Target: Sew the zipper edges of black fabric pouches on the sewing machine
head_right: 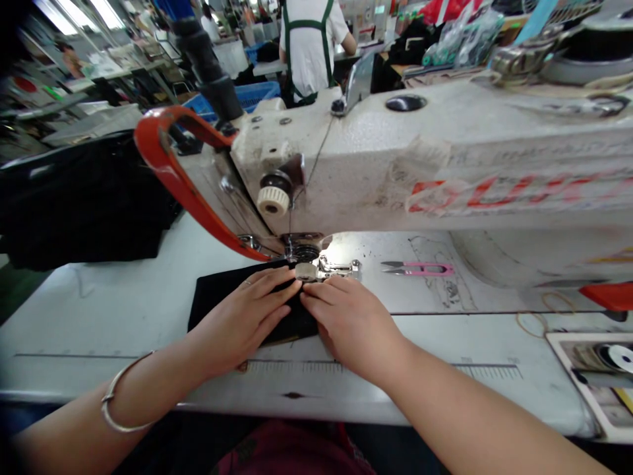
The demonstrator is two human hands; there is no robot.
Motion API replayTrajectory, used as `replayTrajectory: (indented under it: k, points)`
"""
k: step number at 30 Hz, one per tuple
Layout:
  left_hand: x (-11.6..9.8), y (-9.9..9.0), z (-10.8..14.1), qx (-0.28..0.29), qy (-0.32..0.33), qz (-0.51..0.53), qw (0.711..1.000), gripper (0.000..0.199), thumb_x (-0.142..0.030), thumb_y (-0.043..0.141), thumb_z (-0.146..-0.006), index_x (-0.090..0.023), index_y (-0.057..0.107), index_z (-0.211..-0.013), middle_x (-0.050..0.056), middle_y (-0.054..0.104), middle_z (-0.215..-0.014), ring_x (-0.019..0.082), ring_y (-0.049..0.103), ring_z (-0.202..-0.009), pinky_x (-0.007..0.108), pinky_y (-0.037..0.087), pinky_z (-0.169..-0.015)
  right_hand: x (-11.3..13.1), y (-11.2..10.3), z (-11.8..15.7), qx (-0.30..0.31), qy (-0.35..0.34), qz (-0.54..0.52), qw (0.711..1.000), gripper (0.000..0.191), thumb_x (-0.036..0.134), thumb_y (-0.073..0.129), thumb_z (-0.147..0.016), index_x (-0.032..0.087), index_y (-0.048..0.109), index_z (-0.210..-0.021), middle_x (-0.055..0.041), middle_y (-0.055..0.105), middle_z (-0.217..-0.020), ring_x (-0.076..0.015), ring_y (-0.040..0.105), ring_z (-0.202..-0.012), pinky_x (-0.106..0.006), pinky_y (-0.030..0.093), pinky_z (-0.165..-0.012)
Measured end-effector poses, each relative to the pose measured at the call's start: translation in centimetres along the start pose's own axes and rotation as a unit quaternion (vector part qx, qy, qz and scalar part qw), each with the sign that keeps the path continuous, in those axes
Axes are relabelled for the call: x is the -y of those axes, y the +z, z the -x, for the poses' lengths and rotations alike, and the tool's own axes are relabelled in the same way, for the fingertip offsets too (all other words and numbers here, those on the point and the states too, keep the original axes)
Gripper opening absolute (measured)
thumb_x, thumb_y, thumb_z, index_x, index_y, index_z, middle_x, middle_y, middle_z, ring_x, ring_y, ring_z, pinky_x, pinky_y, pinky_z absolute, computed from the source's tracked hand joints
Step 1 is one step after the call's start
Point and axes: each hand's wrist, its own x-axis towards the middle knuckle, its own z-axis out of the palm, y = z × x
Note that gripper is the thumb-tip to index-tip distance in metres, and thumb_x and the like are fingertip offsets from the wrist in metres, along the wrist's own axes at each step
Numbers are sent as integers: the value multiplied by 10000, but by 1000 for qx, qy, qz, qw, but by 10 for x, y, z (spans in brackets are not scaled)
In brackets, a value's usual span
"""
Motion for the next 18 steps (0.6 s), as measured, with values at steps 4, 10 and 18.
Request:
replayTrajectory:
  k: [4, 10, 18]
  points:
    - [-16, 0, 16, -29, 9, 42, 999, 316, -278, 487, -969, -106, 639, -1186, 121, 649, -1214, 253, 593, -1145, 429, 521, -1020, -1, -3, 1, -11, 8, -42, 999, 236, 68, 491, -870, 141, 689, -977, -79, 702, -1065, -201, 636, -952, -391, 530, -873]
    - [-22, 9, 25, -78, 31, 54, 995, 299, -226, 553, -925, -86, 646, -1171, 123, 667, -1186, 244, 598, -1162, 390, 519, -1043, 0, -4, 3, 16, -4, -4, 1000, 282, 68, 480, -893, 128, 648, -1111, -104, 673, -1070, -226, 600, -966, -401, 528, -836]
    - [3, 12, 6, -82, 28, 71, 994, 274, -209, 563, -908, -123, 652, -1152, 101, 670, -1170, 236, 622, -1125, 405, 533, -1014, 2, -1, 0, 52, 43, 52, 996, 381, 62, 506, -850, 121, 599, -1215, -130, 620, -1106, -263, 554, -949, -434, 521, -824]
